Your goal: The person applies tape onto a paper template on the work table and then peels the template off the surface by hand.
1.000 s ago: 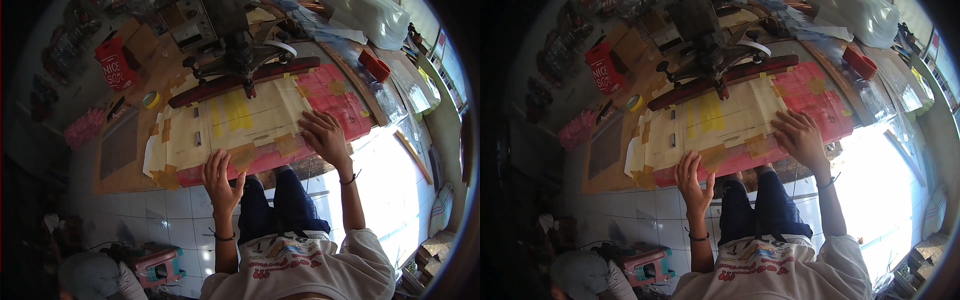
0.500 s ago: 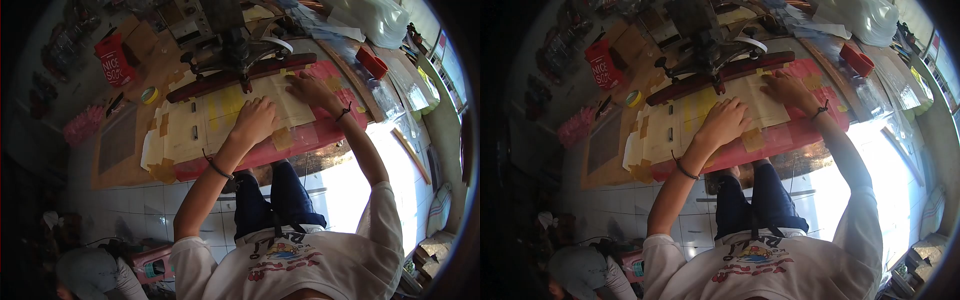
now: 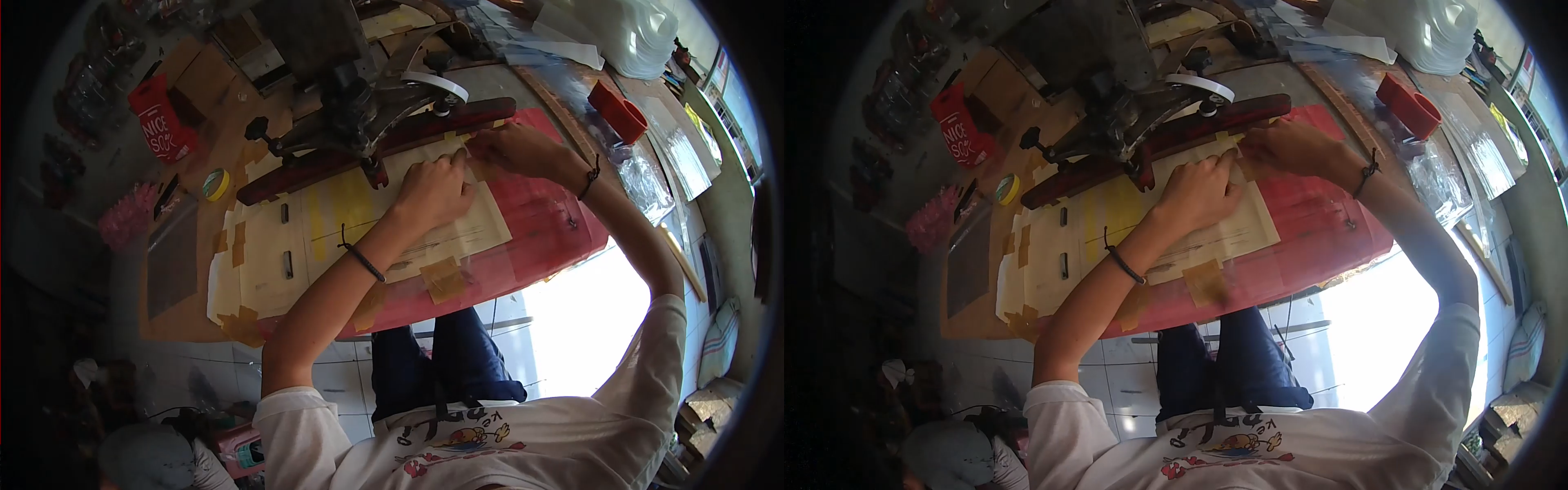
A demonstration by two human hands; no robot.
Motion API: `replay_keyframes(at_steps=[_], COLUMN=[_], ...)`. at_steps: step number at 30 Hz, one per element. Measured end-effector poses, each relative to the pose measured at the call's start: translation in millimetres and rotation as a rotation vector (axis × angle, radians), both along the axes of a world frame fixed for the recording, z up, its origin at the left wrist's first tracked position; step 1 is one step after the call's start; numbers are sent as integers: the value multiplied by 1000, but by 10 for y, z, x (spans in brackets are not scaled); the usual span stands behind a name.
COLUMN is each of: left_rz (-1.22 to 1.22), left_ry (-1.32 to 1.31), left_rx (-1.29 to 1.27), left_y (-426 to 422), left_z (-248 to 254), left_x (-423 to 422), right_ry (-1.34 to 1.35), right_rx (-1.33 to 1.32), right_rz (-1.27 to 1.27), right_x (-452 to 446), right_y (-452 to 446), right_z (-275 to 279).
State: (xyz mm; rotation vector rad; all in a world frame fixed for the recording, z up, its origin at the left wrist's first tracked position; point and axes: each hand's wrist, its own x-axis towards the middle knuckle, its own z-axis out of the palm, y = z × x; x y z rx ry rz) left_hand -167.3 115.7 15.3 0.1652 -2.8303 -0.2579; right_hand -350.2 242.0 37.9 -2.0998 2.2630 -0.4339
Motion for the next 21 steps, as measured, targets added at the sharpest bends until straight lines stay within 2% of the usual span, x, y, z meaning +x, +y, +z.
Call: replay_keyframes(at_steps=[4,7,10,13,21], left_rz=[74,85,119,121,116], left_ry=[-124,-138,-141,-197,-99], left_rx=[30,44,-50,-63,-27], left_y=[36,35,68,71,110], left_z=[122,100,60,102,5], left_x=[-72,-105,-117,-144,-85], right_ry=[46,-138,-177,-136,-114], right_rx=[-114,-243,-207,-204,-219], right_rz=[65,65,51,74,73], right_x=[-178,-220,-232,-213,-238], right_y=[-58,-61,-58,-54,-74], right_z=[-203,-245,-249,-201,-295])
